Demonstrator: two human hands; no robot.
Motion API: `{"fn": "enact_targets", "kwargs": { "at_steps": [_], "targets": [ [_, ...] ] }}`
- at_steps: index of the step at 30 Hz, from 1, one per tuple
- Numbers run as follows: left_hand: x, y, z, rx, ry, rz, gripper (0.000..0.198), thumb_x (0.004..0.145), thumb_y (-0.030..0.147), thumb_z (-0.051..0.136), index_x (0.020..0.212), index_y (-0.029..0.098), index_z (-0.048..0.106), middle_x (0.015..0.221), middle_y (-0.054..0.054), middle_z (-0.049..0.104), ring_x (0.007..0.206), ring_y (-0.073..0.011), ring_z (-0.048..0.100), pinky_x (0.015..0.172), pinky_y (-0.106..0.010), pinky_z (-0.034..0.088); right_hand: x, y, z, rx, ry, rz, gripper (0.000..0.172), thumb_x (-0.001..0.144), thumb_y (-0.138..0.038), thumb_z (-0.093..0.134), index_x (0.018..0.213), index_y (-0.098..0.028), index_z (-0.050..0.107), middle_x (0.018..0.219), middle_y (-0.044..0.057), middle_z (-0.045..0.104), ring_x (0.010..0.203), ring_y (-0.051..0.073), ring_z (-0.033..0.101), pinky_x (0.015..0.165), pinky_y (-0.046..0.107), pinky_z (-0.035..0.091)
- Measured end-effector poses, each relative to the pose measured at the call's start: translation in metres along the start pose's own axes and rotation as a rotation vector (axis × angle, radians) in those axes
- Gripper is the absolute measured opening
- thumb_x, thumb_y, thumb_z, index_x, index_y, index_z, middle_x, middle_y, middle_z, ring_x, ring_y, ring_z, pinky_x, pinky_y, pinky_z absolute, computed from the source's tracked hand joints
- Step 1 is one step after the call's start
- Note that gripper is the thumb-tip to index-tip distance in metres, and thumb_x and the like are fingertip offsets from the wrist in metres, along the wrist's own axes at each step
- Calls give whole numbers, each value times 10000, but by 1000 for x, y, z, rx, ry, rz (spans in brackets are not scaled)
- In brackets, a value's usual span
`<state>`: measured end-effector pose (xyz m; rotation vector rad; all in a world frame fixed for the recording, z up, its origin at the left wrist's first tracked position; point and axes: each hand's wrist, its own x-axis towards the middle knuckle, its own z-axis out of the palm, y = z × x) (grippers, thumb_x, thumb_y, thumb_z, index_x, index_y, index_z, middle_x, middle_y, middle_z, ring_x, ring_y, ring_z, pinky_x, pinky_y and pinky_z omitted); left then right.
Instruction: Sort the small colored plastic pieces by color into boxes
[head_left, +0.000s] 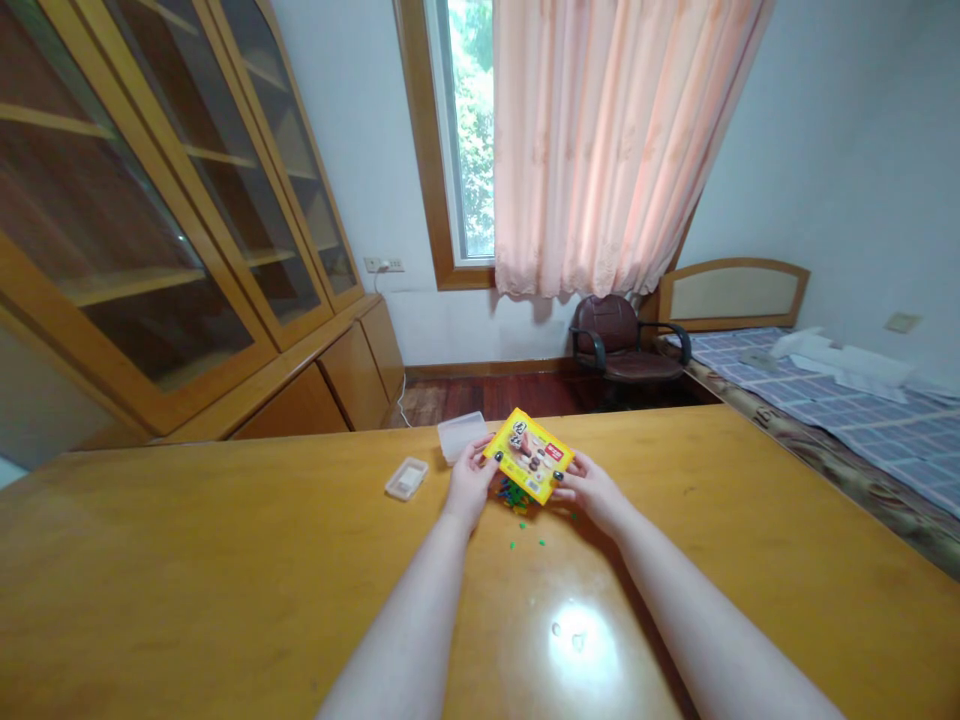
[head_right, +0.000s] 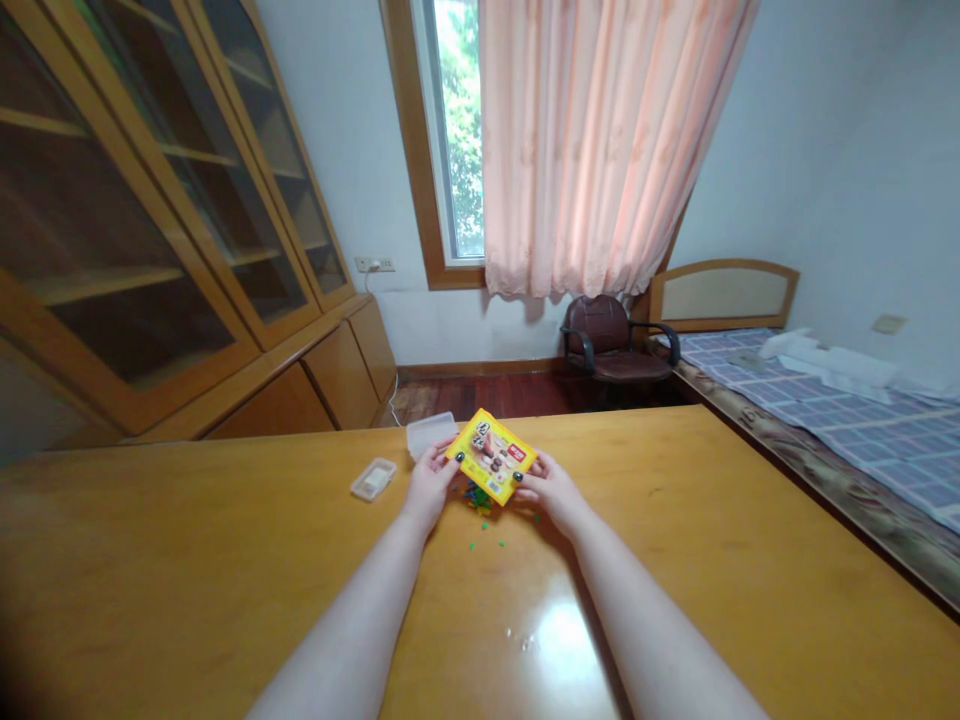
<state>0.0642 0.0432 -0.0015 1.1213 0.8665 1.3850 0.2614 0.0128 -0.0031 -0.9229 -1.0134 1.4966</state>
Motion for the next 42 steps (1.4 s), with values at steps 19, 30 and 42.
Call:
{"fn": "enact_targets", "kwargs": {
  "at_steps": [19, 30, 42],
  "targets": [
    [6, 9, -42, 844, 536, 645, 275, 803, 225, 511, 1067, 192, 583, 1137, -99, 540, 1108, -210, 481, 1003, -402, 342, 15, -6, -65, -378, 595, -115, 371, 697, -487, 566, 838, -148, 615, 527, 22, 624, 340, 125, 472, 331, 233, 313],
    [11, -7, -46, 874, 607, 558, 377, 815, 249, 497, 1191, 225, 501, 1276, -108, 438, 1215, -230, 398, 1035, -385, 307, 35, 11, -85, -465, 596, -173, 447, 631, -372, 644, 1011, -137, 627, 574, 20, 647, 428, 146, 508, 451, 267, 390],
    [-14, -1, 1, 1133, -473, 609, 357, 813, 244, 484, 1167, 238, 530, 1214, -74, 542, 1162, -215, 452, 1020, -444, 311, 29, 6, -74, -670, 815, -200, 409, 666, -355, 588, 994, -114, 626, 930, 142, 659, 688, 211, 608, 637, 324, 472]
  ]
}}
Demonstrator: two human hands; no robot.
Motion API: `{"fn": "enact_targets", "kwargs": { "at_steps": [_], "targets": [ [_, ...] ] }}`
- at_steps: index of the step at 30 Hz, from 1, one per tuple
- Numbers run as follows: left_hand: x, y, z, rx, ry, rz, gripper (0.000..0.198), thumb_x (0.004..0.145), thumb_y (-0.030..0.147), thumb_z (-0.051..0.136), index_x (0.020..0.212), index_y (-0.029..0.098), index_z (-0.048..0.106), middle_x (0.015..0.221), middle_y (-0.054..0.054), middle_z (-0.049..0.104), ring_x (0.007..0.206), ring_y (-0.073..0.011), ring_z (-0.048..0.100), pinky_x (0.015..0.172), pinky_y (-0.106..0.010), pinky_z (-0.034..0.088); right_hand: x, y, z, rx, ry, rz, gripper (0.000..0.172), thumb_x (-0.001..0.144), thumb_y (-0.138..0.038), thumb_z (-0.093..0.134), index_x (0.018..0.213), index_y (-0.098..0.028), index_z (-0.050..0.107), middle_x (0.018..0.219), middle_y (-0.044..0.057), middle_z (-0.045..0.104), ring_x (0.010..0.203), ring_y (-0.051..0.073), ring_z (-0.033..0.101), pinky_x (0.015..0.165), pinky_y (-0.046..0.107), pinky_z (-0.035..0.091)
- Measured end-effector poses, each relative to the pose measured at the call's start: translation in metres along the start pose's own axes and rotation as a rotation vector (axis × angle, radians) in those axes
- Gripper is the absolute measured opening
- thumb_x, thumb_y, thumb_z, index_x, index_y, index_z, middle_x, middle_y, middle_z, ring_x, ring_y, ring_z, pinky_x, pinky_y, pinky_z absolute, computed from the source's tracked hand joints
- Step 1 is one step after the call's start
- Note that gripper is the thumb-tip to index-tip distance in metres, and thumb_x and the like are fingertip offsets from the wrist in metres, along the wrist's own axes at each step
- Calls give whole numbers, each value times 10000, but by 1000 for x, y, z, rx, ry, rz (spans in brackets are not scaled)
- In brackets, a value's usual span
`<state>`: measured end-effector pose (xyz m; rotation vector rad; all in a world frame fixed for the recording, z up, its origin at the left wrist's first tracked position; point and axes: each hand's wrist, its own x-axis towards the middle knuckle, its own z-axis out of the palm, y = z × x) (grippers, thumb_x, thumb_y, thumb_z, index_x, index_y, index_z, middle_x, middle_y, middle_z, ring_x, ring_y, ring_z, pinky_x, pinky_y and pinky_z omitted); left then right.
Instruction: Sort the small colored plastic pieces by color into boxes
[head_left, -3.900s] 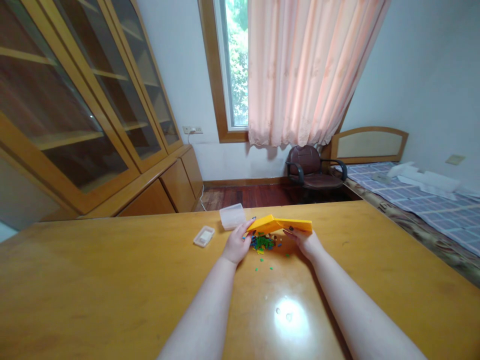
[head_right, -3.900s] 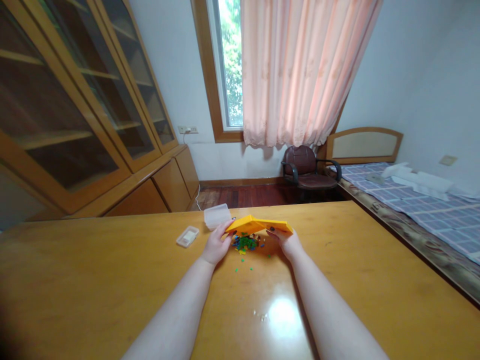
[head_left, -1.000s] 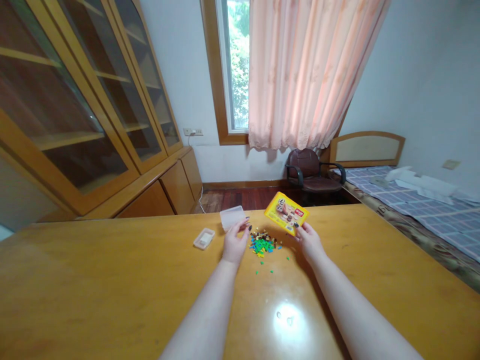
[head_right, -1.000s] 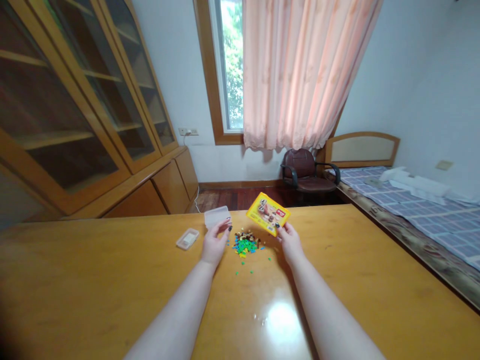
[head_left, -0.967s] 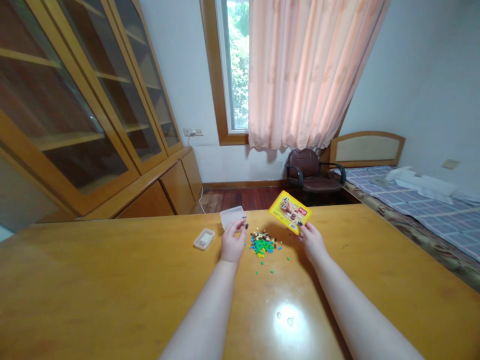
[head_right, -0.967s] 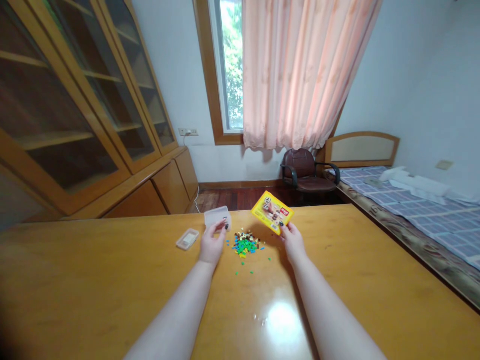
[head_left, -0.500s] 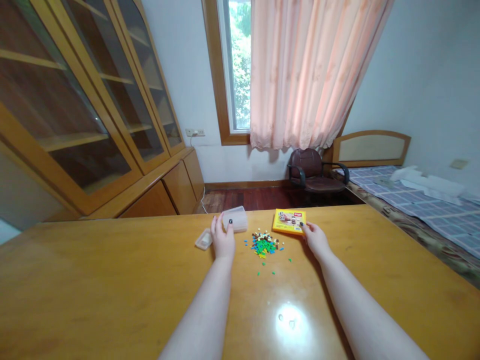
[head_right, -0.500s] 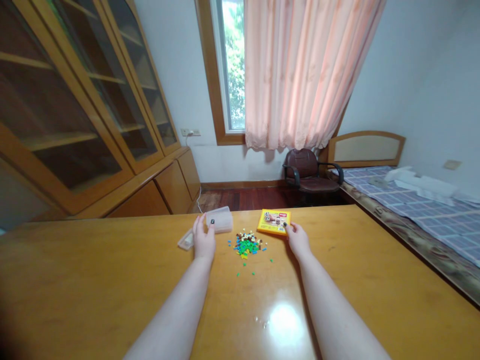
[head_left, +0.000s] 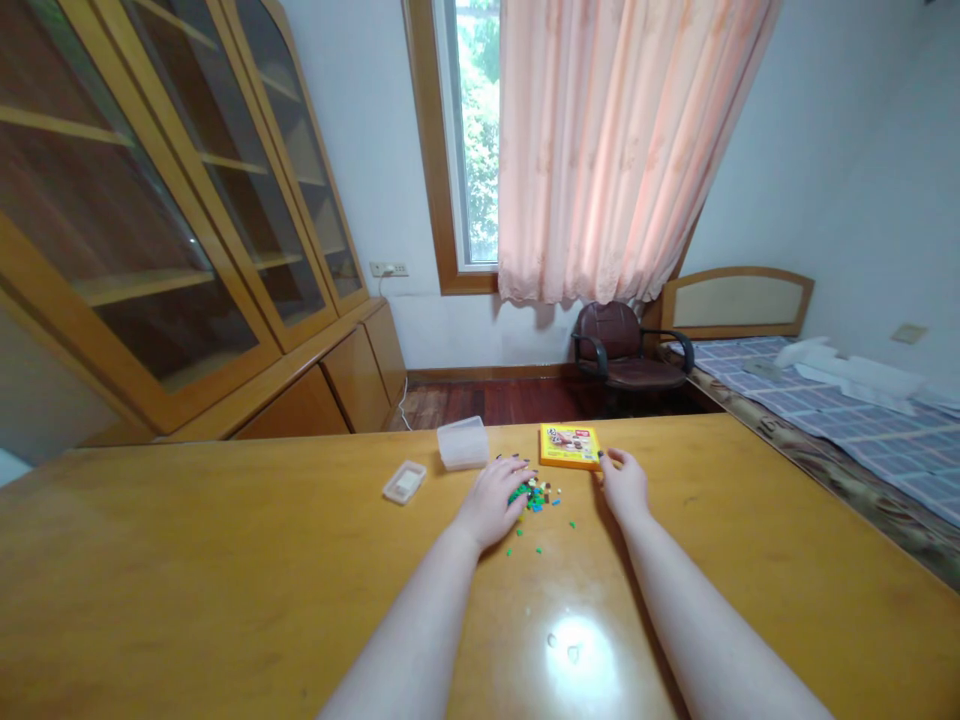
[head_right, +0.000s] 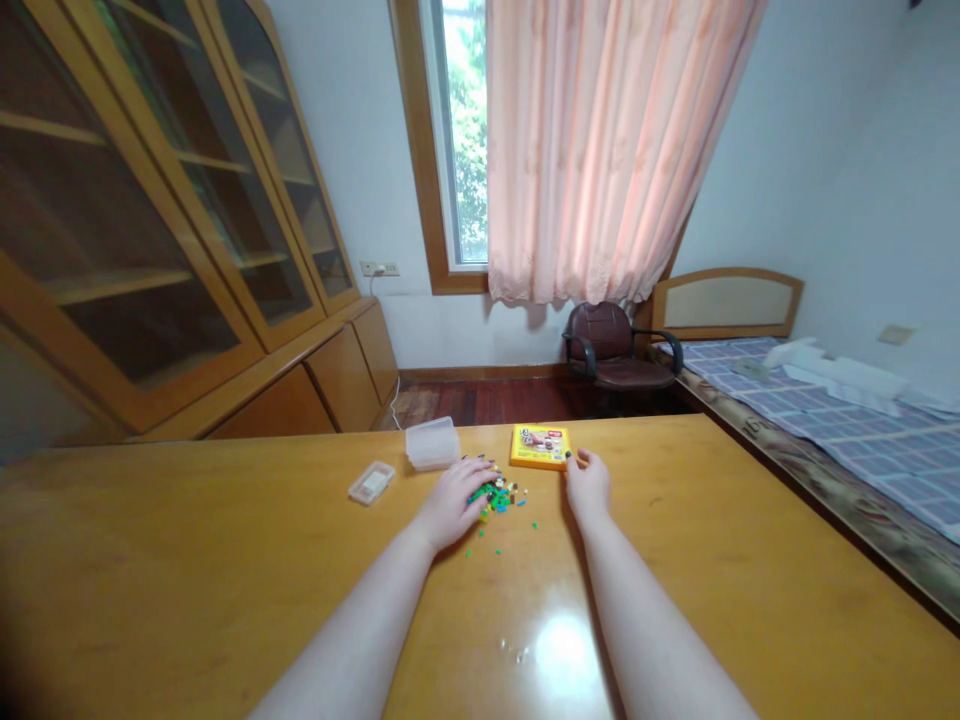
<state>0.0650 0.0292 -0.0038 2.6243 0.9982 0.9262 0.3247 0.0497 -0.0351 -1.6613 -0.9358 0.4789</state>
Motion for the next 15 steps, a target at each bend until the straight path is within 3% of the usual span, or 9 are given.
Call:
{"fn": "enact_targets", "kwargs": {
  "at_steps": [2, 4, 7, 10, 15],
  "targets": [
    [-2, 0, 8, 9, -121, -84, 472, 796, 294, 513, 1261, 246, 448, 1321, -87, 449, 1237, -240, 374, 1037, -453, 281, -10, -7, -1, -56, -20, -113, 403, 724, -373, 524, 1023, -116, 612, 938, 131, 652, 695, 201, 603, 681, 331, 470],
    [-5, -2, 16, 42, -218, -213, 603, 785, 372, 524, 1342, 245, 333, 1409, -94, 326, 1302, -256, 270, 1059, -450, 233, -24, -14, 2, -70, -200, -221, 365, 779, -376, 459, 1001, -132, 615, 871, 98, 657, 716, 200, 606, 702, 335, 472],
    [-7, -7, 24, 110, -303, -362, 702, 788, 467, 490, 1392, 238, 213, 1463, -91, 201, 1342, -256, 159, 1084, -425, 168, -47, -22, 11, -140, -473, -441, 319, 802, -326, 452, 1025, -155, 604, 1016, 99, 632, 925, 209, 585, 837, 344, 442],
    [-4, -9, 27, 155, -303, -380, 688, 805, 486, 446, 1394, 222, 208, 1459, -93, 211, 1341, -247, 162, 1089, -410, 147, -64, -27, 22, -263, -530, -594, 374, 817, -269, 443, 1161, -149, 527, 1164, 111, 570, 1078, 210, 514, 951, 349, 371],
    [1, -7, 30, 201, -299, -360, 636, 812, 457, 419, 1371, 192, 274, 1440, -91, 267, 1331, -230, 199, 1096, -391, 135, -74, -30, 29, -483, -619, -624, 489, 828, -342, 455, 1270, -133, 435, 1321, 139, 452, 1223, 250, 401, 1025, 402, 284]
  ]
}}
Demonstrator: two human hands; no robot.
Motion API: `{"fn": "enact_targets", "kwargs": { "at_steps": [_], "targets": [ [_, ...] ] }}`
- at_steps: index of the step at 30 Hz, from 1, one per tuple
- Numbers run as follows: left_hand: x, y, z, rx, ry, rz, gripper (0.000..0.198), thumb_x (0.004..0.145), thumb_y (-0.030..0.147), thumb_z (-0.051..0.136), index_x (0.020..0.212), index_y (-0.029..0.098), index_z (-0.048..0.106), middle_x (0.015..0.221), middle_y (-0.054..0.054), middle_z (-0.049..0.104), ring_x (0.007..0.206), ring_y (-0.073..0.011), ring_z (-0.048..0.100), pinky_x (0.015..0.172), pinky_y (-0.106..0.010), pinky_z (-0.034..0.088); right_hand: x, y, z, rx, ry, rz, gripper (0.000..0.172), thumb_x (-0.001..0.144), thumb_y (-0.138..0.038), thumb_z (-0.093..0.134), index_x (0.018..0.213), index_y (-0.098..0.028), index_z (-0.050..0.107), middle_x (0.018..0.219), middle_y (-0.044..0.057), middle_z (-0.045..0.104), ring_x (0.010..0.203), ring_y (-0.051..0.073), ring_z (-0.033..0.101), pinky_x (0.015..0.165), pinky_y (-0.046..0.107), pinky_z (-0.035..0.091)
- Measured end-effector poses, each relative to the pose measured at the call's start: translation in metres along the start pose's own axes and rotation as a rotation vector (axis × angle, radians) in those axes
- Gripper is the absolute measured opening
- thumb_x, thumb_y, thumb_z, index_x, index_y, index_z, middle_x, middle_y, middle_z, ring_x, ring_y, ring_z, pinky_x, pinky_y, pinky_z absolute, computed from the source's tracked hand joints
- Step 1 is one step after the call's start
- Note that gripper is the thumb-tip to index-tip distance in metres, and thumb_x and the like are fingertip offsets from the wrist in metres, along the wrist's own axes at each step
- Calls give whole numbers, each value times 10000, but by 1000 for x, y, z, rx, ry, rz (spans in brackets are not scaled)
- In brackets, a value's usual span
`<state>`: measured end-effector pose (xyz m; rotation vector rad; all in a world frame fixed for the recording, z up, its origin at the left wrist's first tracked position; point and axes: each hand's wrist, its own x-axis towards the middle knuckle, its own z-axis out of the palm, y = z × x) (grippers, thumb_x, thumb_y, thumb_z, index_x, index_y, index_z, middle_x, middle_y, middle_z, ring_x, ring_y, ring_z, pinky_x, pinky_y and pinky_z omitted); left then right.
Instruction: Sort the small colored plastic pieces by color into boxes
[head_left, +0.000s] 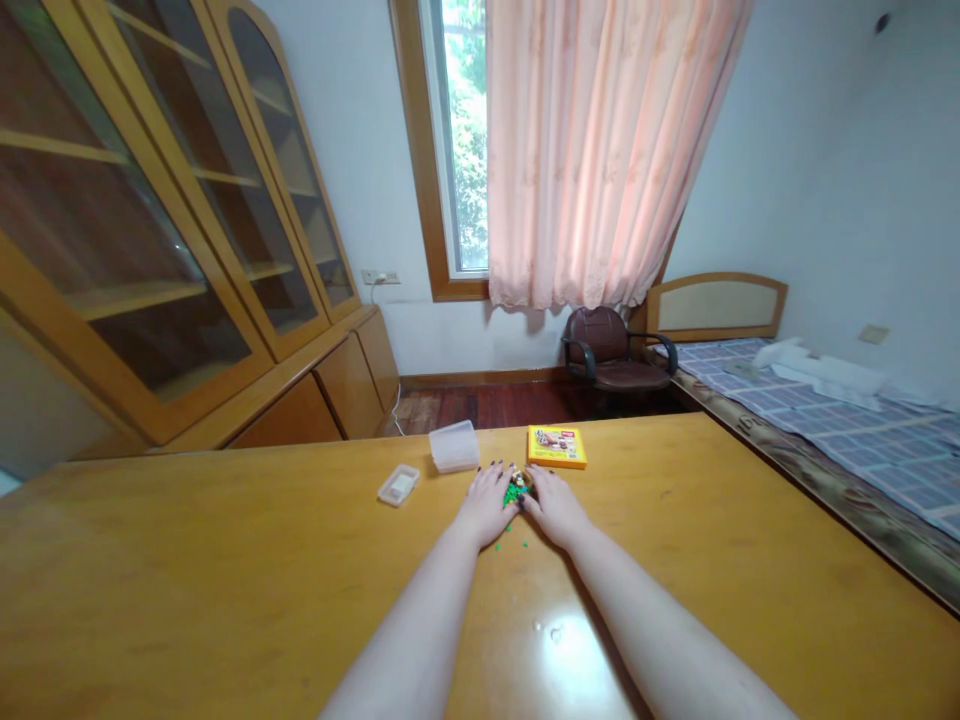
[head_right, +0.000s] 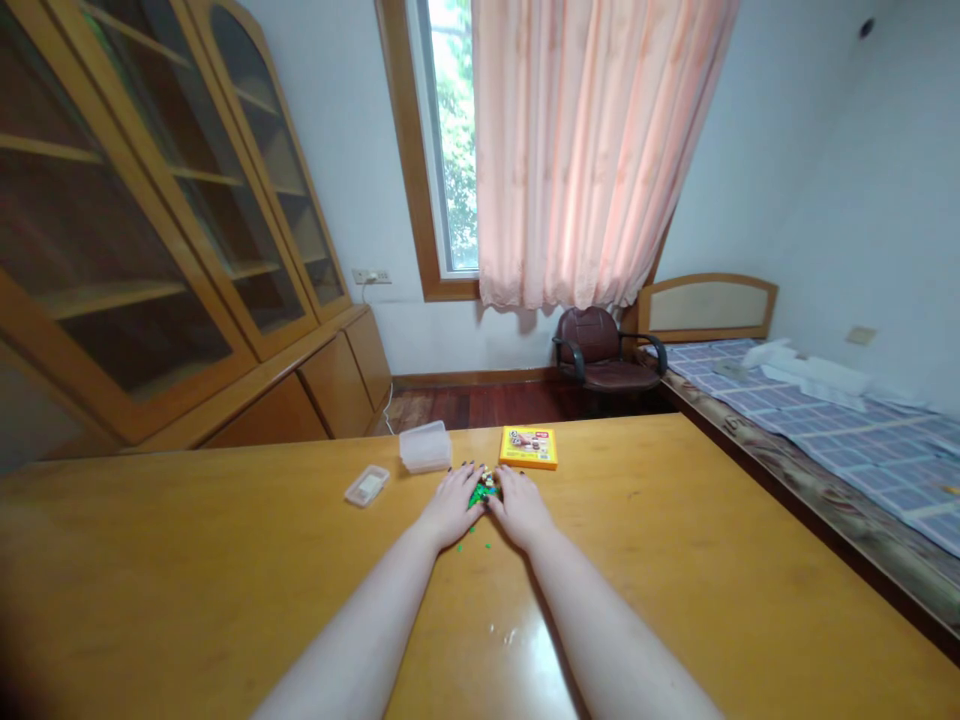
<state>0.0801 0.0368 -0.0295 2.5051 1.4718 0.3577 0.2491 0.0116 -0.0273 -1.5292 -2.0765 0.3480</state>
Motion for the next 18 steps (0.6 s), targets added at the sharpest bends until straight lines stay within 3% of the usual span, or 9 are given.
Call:
{"fn": "enact_targets", "kwargs": {
  "at_steps": [5, 12, 18],
  "targets": [
    [4, 2, 2, 56, -1, -28, 678, 774, 378, 473, 1382, 191, 239, 1469, -85, 188, 1342, -238, 162, 1098, -407, 120, -2, -4, -3, -13, -66, -68, 547, 818, -346, 472, 1312, -128, 385, 1325, 127, 451, 1210, 241, 412, 1029, 378, 283],
    [7, 1, 2, -9, -19, 55, 548, 829, 361, 397, 1328, 140, 345, 1406, -98, 339, 1296, -212, 287, 1083, -365, 199, 2, -10, -1, 32, -106, -167, 665, 792, -432, 494, 1344, -101, 326, 1357, 146, 403, 1236, 244, 375, 1053, 382, 248],
    [-12, 8, 7, -65, -56, 2, 521, 870, 318, 295, 1358, 136, 298, 1404, -97, 343, 1290, -197, 298, 1075, -343, 220, -4, -29, 22, 154, -43, -40, 627, 800, -400, 473, 1325, -75, 360, 1356, 164, 401, 1261, 250, 346, 1072, 393, 211]
  ]
}}
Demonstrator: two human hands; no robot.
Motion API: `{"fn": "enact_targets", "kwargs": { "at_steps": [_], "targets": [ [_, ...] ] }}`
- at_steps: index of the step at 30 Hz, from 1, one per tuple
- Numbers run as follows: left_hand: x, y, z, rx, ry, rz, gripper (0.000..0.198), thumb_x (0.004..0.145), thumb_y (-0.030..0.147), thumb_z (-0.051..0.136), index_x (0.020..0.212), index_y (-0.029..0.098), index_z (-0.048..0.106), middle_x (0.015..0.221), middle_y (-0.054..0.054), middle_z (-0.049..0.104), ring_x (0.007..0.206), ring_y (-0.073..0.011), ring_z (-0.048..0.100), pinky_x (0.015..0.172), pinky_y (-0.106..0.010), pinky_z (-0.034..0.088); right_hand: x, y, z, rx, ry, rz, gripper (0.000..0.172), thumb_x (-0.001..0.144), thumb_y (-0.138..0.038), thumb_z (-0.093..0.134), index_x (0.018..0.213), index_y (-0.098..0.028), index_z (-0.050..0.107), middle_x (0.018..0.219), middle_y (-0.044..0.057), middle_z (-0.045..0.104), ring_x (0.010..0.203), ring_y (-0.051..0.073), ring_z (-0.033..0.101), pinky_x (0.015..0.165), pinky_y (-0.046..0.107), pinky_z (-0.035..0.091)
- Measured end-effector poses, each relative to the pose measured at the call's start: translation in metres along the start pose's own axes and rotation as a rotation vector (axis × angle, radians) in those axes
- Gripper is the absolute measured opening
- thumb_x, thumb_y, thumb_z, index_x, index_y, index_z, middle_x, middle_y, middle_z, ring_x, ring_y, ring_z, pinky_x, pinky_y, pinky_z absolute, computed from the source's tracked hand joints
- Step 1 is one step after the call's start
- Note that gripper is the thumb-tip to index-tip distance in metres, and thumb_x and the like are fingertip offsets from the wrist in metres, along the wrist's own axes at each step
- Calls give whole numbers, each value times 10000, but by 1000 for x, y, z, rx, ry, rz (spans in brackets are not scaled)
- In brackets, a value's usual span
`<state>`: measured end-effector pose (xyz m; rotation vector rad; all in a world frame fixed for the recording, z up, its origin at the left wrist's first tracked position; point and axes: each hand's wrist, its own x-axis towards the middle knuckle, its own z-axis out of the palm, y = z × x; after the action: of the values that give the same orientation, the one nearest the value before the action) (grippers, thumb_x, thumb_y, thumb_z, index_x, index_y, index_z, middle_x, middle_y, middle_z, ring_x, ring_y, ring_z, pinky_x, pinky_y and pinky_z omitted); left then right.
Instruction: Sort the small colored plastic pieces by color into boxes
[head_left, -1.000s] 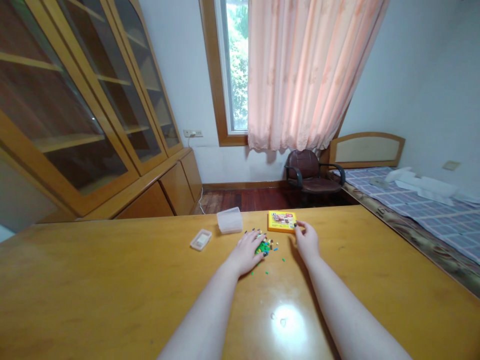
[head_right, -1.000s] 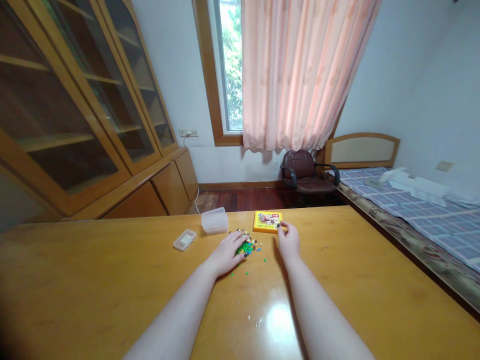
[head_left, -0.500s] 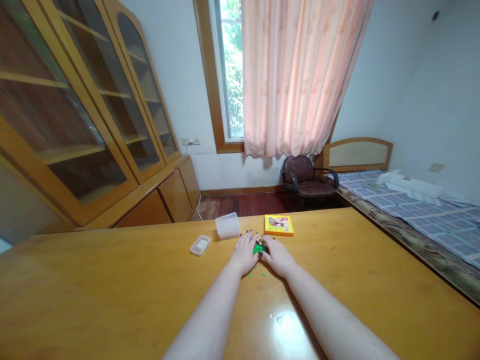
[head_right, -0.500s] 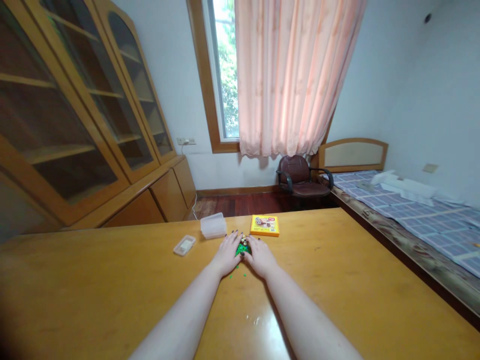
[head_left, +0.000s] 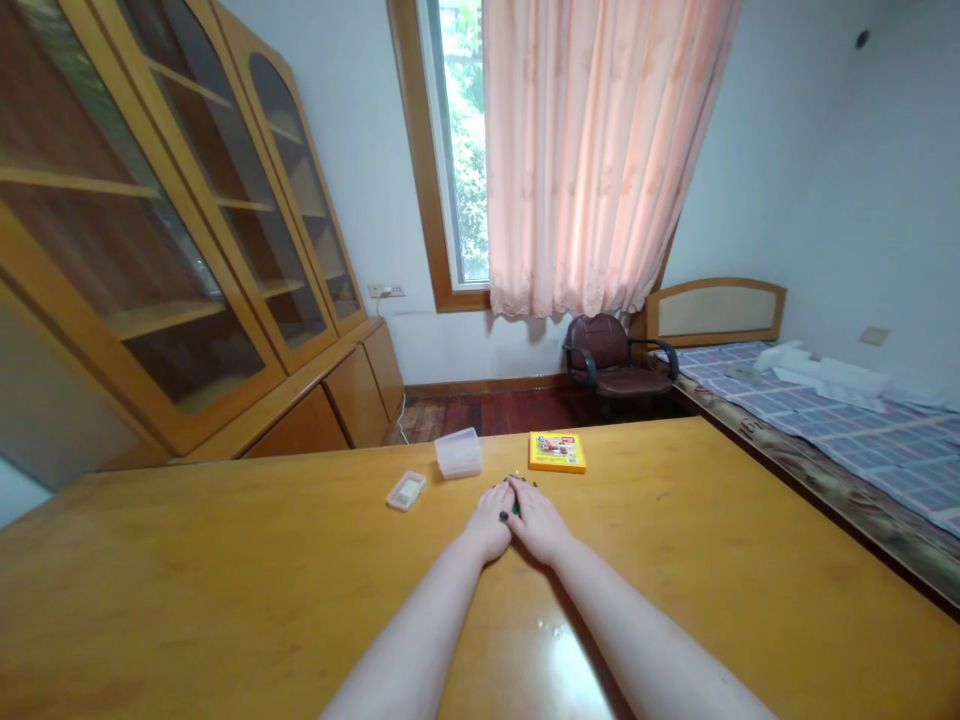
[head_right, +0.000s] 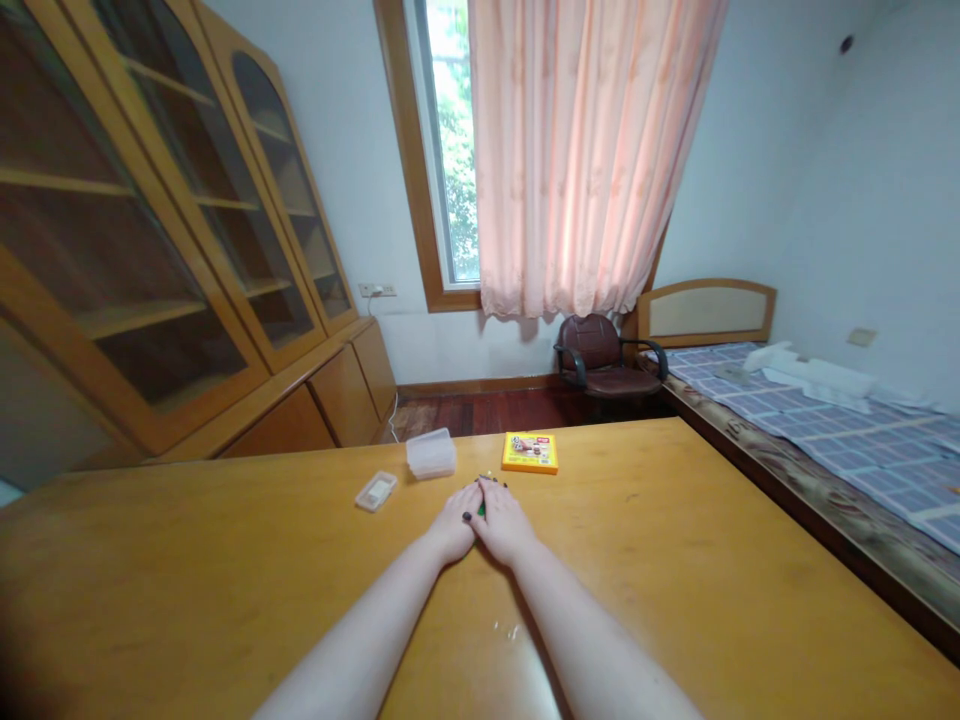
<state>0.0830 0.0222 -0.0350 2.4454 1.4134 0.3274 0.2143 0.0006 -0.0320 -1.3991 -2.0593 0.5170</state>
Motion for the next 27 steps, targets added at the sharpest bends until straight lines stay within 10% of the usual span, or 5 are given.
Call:
{"fn": "enact_targets", "kwargs": {
  "at_steps": [7, 14, 27],
  "targets": [
    [-17, 15, 7, 92, 55, -88, 562, 863, 322, 318, 1385, 135, 227, 1455, -114, 223, 1335, -237, 182, 1083, -407, 161, -3, -8, 31, 667, 416, 314, 481, 813, -445, 407, 1179, -144, 486, 1238, 137, 521, 1151, 219, 477, 990, 380, 345],
    [-16, 24, -1, 158, 119, 33, 384, 841, 345, 423, 1215, 262, 442, 1316, -60, 409, 1200, -229, 354, 998, -402, 273, 8, 17, -3, 1110, 751, 519, 382, 706, -515, 517, 909, -192, 545, 995, 67, 617, 723, 143, 597, 596, 254, 470],
    [-5, 37, -12, 302, 96, -119, 227, 884, 283, 335, 978, 167, 507, 973, -98, 531, 930, -239, 512, 790, -377, 403, 9, 15, -5, 1046, 672, 495, 389, 716, -520, 481, 865, -169, 556, 802, 45, 638, 532, 112, 538, 506, 243, 412]
  ]
}}
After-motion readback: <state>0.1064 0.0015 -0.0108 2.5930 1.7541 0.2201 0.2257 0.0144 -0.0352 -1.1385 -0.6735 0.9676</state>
